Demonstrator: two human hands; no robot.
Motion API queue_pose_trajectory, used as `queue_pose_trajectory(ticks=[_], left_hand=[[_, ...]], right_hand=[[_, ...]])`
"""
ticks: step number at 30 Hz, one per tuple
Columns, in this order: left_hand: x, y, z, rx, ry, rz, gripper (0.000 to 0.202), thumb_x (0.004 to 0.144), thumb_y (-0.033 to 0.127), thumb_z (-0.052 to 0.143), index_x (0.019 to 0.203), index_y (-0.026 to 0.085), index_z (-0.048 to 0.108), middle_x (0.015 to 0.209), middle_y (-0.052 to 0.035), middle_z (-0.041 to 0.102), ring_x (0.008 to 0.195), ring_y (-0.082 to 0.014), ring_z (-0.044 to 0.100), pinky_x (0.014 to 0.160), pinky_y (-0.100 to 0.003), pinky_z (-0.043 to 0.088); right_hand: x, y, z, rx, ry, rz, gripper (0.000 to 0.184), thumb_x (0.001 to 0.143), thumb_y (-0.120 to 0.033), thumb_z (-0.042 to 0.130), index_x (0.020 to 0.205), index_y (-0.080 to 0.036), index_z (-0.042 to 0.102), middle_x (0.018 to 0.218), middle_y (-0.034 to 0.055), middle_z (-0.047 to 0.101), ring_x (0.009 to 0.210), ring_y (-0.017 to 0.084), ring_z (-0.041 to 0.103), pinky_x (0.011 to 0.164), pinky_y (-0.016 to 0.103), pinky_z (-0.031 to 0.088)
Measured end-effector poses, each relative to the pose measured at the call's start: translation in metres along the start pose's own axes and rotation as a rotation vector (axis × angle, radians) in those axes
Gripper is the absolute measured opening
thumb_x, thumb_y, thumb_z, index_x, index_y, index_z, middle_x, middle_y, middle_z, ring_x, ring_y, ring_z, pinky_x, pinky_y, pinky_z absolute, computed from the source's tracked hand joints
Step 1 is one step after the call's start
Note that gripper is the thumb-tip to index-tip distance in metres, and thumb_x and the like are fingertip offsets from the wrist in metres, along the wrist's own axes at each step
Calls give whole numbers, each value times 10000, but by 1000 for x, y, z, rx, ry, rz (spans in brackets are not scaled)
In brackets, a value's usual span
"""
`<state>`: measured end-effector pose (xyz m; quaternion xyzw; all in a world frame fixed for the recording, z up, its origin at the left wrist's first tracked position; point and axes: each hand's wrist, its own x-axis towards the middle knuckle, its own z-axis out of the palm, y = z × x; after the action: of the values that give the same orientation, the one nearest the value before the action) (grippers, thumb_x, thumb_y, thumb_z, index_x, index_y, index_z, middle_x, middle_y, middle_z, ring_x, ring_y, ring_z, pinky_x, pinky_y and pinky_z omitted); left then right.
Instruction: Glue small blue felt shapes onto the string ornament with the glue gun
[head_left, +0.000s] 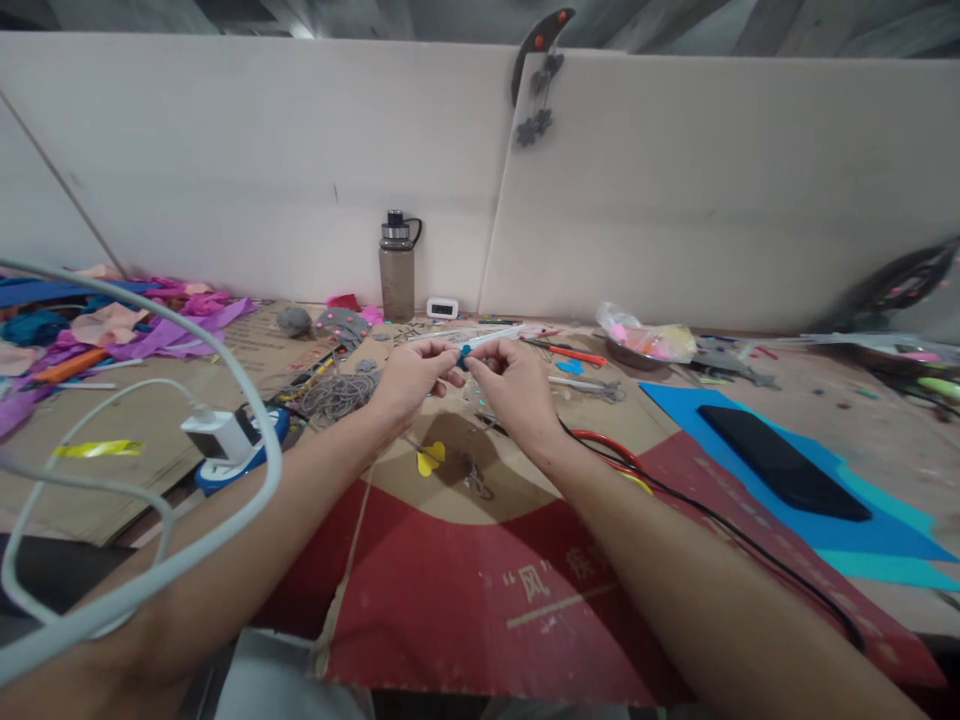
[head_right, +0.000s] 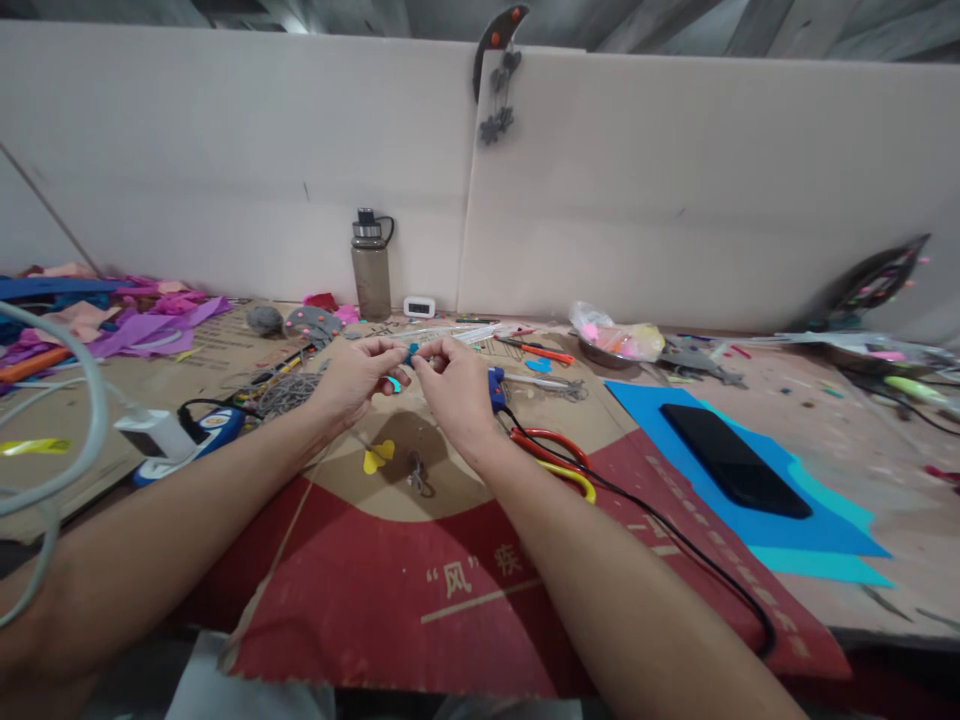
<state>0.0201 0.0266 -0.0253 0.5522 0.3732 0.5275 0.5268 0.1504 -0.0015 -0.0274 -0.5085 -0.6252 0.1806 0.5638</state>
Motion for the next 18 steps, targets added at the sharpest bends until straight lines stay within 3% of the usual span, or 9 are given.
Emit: queue_pose_trajectory(ticks=[4, 9, 18], left_hand=[[1, -2, 0, -36, -6, -12, 193, 695, 267, 715, 709, 128, 581, 580, -5, 587, 511, -98, 604, 396, -163, 365], [4, -6, 0, -75, -51, 25, 190, 681, 255, 719, 720, 120, 591, 643, -20, 635, 598, -111, 633, 587, -229, 512], [0, -4, -1, 53, -139, 105, 174, 716, 287, 679, 745, 124, 625, 623, -23, 643, 549, -97, 589, 591, -244, 485]], right_hand=[[0, 2, -1, -26, 4, -22, 82, 725, -264, 588, 693, -189, 584, 572, -28, 481, 547, 118, 410, 538, 266, 318], [2, 4, -1, -6, 12, 1, 83, 725, -265, 578, 696, -188, 581, 577, -27, 495, 542, 113, 409, 521, 259, 317], [3, 4, -3, -15, 39, 4, 94, 718, -262, 593, 666, -186, 571, 553, -32, 493, 521, 107, 395, 510, 259, 299]])
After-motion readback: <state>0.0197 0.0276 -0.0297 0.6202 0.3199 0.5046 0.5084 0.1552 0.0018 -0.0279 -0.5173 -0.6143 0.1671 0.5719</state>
